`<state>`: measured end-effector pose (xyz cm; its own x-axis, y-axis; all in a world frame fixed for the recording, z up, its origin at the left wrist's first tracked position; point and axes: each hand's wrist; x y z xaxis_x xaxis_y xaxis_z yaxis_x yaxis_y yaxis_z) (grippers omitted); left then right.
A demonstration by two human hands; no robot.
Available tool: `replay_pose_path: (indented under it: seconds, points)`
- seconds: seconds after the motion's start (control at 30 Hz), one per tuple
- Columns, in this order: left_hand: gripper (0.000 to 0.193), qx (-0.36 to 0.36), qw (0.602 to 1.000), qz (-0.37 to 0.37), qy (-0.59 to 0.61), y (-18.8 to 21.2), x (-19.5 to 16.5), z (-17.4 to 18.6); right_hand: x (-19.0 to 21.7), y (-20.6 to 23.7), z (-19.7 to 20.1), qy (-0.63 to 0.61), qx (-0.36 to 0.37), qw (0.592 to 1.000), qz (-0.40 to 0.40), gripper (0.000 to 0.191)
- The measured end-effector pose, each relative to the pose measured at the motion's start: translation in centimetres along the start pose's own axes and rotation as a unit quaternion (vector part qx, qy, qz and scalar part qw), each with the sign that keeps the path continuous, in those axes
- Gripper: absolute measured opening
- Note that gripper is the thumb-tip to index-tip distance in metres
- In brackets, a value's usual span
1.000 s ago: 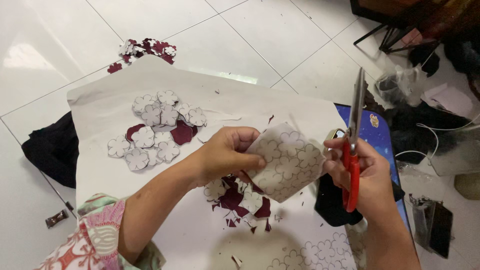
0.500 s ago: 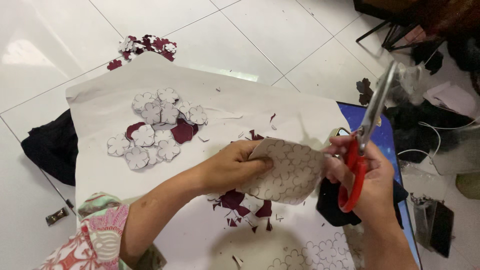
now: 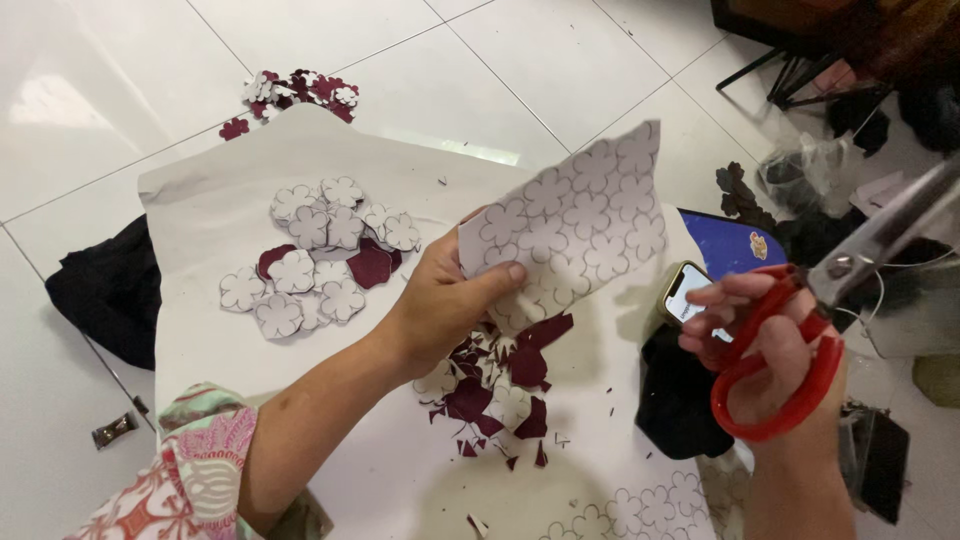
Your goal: The person cuts out flower-shaped pieces from layered fabric using red-handled scissors, following drawn outlines on the material. They trim around each petal shape, set finished cut pieces on the table with a pile of completed cutouts, and continue cutting more shapes from the remaining fabric sheet.
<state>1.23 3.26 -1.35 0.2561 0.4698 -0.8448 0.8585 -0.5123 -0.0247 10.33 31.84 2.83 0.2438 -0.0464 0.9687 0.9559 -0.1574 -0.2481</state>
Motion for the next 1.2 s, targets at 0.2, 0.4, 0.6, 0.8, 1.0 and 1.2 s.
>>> replay_pose_path:
  seconds: [0.2, 0.4, 0.6, 0.8, 1.0, 1.2]
  points:
    - [0.031, 0.0, 0.996, -0.063, -0.067, 0.6, -0.9, 0.1, -1.2, 0.4, 1.8, 0.07, 0.136, 0.982, -0.111, 0.055]
    - [0.028, -0.019, 0.996, -0.084, -0.035, 0.9, -1.2, 0.0, -1.2, 0.7, 0.7, 0.038, 0.164, 0.968, -0.186, 0.058]
    - [0.034, 0.035, 0.993, -0.107, -0.034, 2.0, 0.4, -2.0, -1.4, 1.7, -3.5, -0.021, 0.099, 0.981, -0.166, 0.038]
    - [0.067, 0.063, 0.997, -0.006, 0.05, 3.1, 1.7, -3.6, -0.9, 1.5, -5.2, 0.081, 0.013, 0.98, -0.18, 0.021]
    - [0.05, 0.071, 0.995, 0.035, 0.058, 2.6, 1.1, -2.2, -0.3, 1.2, -4.5, 0.098, 0.036, 0.985, -0.14, 0.013]
    - [0.041, 0.062, 0.995, 0.034, 0.064, 2.6, 2.1, -2.7, -0.9, 1.1, -4.7, 0.115, 0.005, 0.979, -0.169, 0.016]
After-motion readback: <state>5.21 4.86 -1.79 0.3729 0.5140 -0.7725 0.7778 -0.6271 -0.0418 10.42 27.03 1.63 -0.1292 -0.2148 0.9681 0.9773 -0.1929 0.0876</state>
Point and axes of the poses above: each hand's wrist, its own y-axis away from the middle knuckle, its own z-axis out of the back of the hand, x = y × z, and after that the axes turned 2 degrees about x, right-handed
